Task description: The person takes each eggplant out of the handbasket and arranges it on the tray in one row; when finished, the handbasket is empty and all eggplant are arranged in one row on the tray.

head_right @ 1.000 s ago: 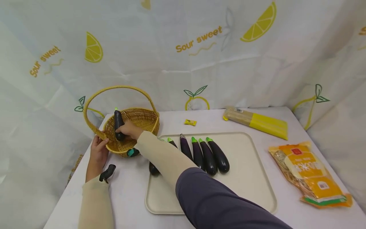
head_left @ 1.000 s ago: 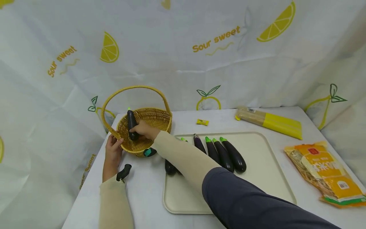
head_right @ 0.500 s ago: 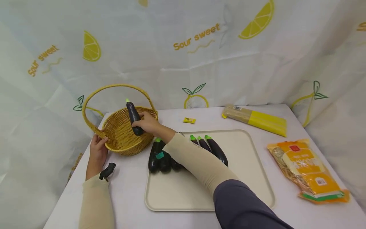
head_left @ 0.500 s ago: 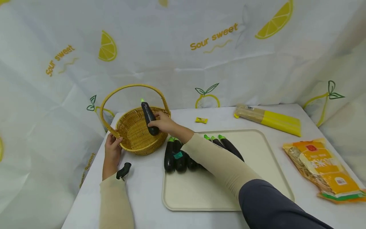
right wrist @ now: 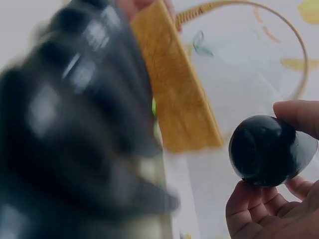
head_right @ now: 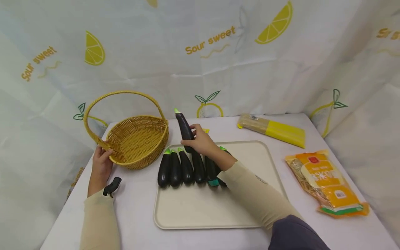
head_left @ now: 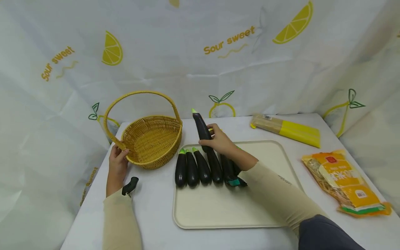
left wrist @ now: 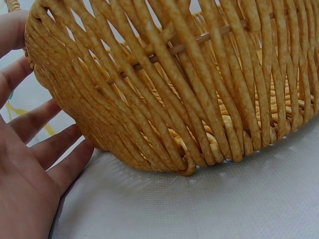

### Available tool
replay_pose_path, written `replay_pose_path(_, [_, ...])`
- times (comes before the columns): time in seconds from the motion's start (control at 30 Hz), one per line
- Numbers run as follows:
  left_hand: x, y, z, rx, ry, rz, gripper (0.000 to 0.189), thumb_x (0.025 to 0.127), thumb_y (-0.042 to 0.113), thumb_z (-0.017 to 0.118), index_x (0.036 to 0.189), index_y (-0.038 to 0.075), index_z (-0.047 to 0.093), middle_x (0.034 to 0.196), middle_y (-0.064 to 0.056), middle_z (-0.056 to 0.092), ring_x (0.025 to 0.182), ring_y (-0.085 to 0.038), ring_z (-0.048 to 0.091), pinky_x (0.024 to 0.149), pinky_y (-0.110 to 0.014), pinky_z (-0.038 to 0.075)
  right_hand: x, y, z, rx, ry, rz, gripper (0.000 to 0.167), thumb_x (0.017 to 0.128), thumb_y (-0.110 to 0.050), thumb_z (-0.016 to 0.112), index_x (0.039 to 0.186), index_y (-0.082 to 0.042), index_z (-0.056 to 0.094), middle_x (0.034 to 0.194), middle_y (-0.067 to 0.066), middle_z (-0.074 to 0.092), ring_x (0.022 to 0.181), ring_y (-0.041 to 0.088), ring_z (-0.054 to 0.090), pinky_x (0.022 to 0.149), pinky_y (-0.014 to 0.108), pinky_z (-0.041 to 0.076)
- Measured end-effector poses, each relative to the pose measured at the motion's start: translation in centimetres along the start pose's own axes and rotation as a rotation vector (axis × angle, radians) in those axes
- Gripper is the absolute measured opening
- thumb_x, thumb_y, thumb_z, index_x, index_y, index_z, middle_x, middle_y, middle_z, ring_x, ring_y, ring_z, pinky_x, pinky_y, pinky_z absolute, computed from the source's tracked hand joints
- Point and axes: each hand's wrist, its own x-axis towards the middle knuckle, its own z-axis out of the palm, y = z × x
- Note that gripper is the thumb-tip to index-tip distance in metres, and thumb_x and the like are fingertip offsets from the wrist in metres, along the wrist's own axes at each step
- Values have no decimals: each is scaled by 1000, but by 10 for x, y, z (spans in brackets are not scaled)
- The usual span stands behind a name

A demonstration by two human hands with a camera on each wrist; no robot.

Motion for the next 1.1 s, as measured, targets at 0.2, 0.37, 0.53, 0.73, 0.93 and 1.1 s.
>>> replay_pose_path(0.2, [3,-1,0,-5,9,-17,36,95,-6,55,126,12,50,130,-7,47,117,-21,45,88,-27,44,-41,31,-51,-42,98,58,81,88,-38,71,148,-11,24,128,19,44,108,33,51,83,45,46])
replay_pose_path(0.37, [4,-1,-2,-11,14,-32,36,95,-6,53,126,12,48,131,-7,46,117,-20,44,88,-26,43,-72,60,-83,-89,147,122,87,88,-45,69,150,-8,20,132,24,42,113,37,48,87,48,47])
replay_pose_path(0.53, [3,-1,-5,-10,16,-36,37,96,-6,53,128,11,47,133,-8,45,118,-20,45,88,-26,43,-99,82,-99,-153,141,162,84,90,-45,67,151,-6,23,134,27,41,117,41,46,88,51,46])
replay_pose_path(0.73, [2,-1,-9,-2,17,-53,38,96,-3,53,129,14,46,135,-6,45,121,-20,44,88,-25,43,-117,103,-103,-225,136,200,80,90,-46,67,148,-4,30,129,27,47,114,40,48,86,49,46])
replay_pose_path(0.93, [0,-3,-13,4,20,-38,37,95,-2,55,128,13,47,134,-7,45,120,-21,45,88,-26,43,-124,116,-98,-314,137,196,80,88,-53,65,144,-3,37,125,30,52,112,41,50,87,53,44])
replay_pose_path(1.1, [0,-5,-15,11,25,-35,38,95,-1,57,129,13,47,133,-6,45,119,-19,45,89,-25,42,-129,115,-92,-383,139,212,83,87,-60,61,143,-2,39,126,32,51,113,44,51,90,57,42])
